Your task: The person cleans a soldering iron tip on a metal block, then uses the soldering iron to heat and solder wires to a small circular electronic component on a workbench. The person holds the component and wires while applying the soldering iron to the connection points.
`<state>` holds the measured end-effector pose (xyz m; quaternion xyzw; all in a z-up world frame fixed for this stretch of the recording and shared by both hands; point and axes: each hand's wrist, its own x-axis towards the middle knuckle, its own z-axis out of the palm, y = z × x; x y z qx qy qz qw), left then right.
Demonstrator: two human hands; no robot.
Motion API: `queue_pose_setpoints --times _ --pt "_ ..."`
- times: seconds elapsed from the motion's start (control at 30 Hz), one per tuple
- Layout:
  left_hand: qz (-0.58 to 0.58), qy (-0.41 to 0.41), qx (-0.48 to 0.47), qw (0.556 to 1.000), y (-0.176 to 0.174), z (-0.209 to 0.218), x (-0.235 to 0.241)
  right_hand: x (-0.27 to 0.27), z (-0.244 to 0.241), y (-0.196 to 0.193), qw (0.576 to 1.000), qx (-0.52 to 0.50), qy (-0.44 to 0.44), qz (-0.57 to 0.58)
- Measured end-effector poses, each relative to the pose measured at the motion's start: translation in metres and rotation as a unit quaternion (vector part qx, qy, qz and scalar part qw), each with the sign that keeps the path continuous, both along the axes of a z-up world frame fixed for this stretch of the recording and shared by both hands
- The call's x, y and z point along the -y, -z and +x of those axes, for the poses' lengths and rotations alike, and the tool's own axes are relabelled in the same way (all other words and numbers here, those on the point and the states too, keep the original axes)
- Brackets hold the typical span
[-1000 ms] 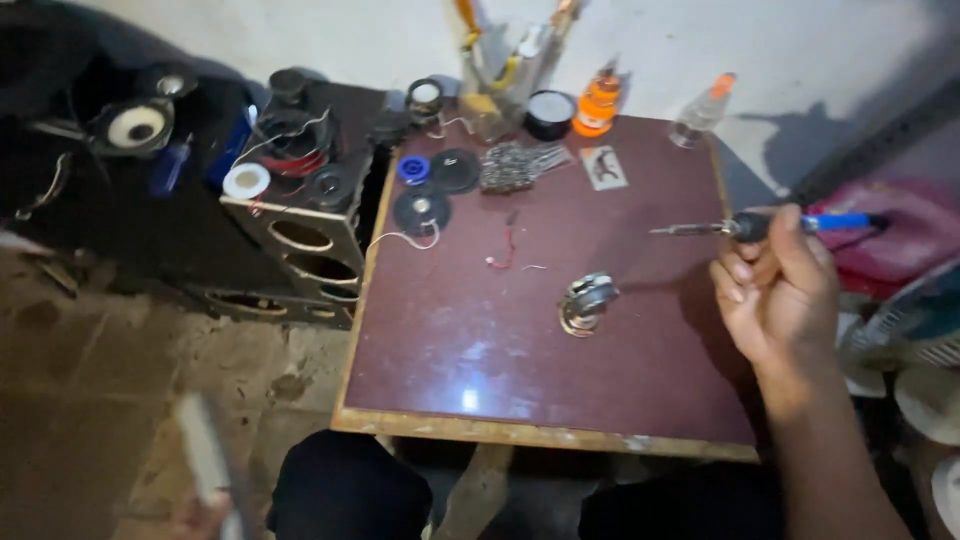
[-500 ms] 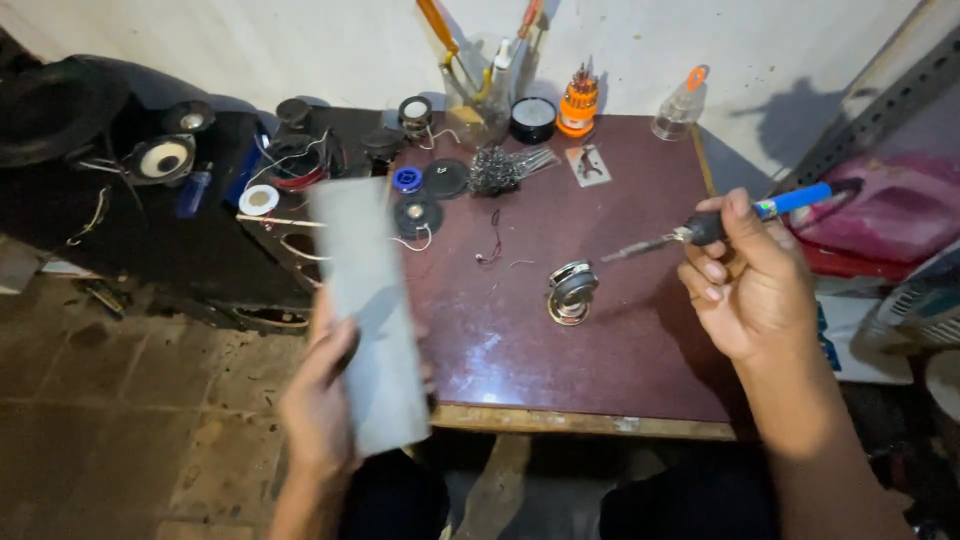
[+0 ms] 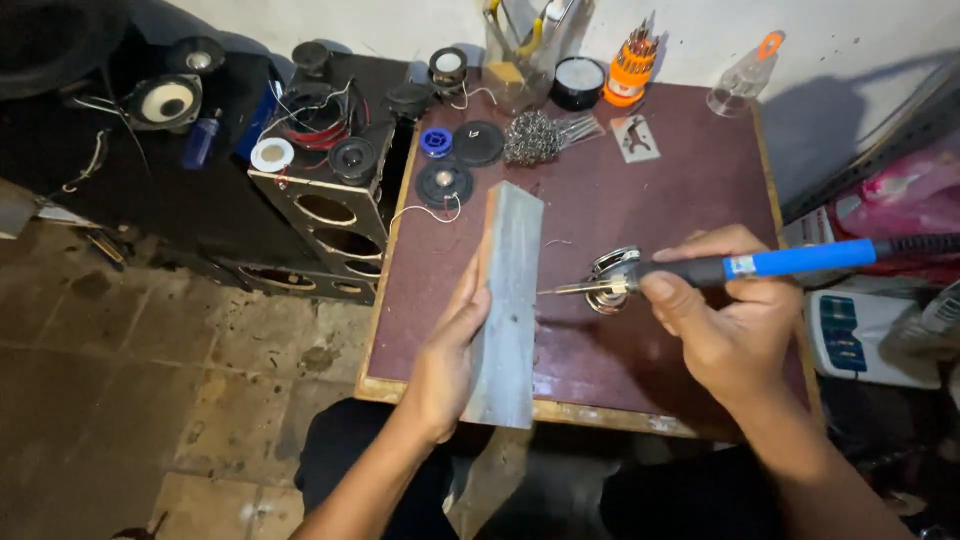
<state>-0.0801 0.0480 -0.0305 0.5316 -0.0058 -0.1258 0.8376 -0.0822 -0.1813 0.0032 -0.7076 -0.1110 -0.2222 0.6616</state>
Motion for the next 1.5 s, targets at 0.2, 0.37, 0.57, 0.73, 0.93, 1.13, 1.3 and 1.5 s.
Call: queue_pose_setpoints --times 0.2,0.37,0.57,0.73,0.93,1.13,1.3,1.5 --pt "-0.026 0.012 0.034 0.999 0.006 -0.005 0.004 -0.002 0.001 0.005 0.987 0.052 0.027 -0.151" --pt "-0.065 0.038 0.000 0.997 0.006 -0.009 0.003 -0.012 0.004 -0.003 0.996 -0.050 0.021 -0.072" --pt "-0.022 0.068 0.039 0.997 -0.015 -0.012 -0.001 -0.007 0.006 -0.005 0.998 -0.058 0.007 -0.018" --pt "-0.009 0.091 0.055 0.994 -0.019 -0.013 0.000 -0.009 0.001 -0.014 0.993 -0.090 0.023 -0.072" --pt "-0.093 0.097 -0.033 0.990 -0.014 -0.015 0.004 0.002 0.006 -0.012 0.995 -0.093 0.013 -0.022" --pt "-0.070 0.103 0.008 0.992 -0.017 -0.017 0.002 0.002 0.006 -0.016 0.992 -0.086 0.032 -0.090" --pt "-0.089 0.113 -0.030 0.989 -0.020 -0.017 0.000 0.008 0.009 -0.008 0.996 -0.072 0.027 -0.049" --pt "-0.119 0.102 -0.045 0.987 -0.021 -0.018 -0.001 0.021 0.011 -0.007 0.988 -0.012 -0.141 -0.067"
